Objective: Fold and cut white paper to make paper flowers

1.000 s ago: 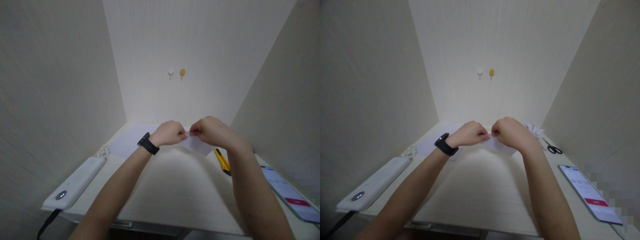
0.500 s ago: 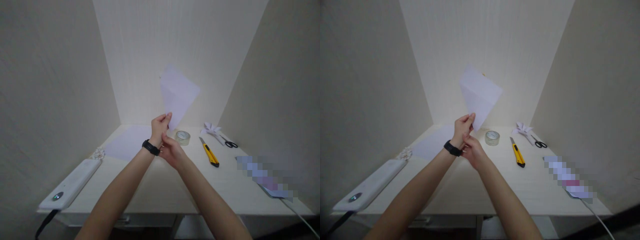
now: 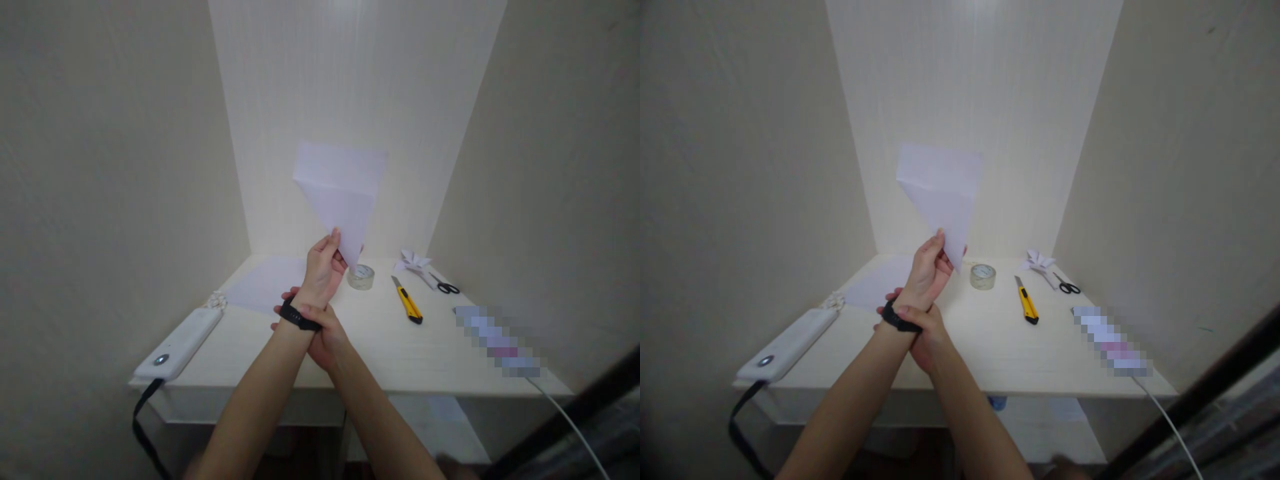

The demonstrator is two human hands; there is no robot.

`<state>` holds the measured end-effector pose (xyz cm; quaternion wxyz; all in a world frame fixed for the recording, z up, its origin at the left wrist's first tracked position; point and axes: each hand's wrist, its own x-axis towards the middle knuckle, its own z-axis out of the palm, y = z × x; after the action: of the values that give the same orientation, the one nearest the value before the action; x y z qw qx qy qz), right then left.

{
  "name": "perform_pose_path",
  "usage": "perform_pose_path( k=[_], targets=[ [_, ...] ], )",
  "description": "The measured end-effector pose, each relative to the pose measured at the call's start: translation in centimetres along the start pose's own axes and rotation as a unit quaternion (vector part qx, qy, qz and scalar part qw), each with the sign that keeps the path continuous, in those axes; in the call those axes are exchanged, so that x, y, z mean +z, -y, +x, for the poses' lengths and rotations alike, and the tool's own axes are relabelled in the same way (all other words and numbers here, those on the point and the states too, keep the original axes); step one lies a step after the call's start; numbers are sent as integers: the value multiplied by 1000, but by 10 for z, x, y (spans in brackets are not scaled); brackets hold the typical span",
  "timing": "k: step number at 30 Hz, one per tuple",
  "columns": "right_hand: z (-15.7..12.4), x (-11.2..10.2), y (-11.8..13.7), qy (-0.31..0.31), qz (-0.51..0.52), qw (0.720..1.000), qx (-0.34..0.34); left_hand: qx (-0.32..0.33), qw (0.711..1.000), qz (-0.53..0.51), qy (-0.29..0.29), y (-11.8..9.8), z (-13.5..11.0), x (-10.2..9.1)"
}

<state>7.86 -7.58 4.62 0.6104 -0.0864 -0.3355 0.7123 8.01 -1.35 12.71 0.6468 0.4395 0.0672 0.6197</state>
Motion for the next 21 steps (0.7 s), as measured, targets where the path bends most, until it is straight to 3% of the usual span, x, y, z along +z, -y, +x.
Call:
perform_pose_path(
  k=[3,6,10,12,17,21],
  targets=[
    [-8,6,-2,8,-18,1000,8,12,1000,-1,-10,-6,-6,5],
    [-17,11,-6,12,-11,1000,25,68,994,82,-40,-9,-10,4],
    [-30,9,-17,58,23,996,63,169,940,288,-73,-13,-18,2],
    [-36,8,-24,93,37,990,98,190,925,319,-82,-15,-21,2],
    [-42,10,-39,73,31,988,129,93,970,215,-62,-18,-18,0],
    [-39,-4,-24,30,-12,990,138,57,974,202,-79,-19,-22,-17]
  ],
)
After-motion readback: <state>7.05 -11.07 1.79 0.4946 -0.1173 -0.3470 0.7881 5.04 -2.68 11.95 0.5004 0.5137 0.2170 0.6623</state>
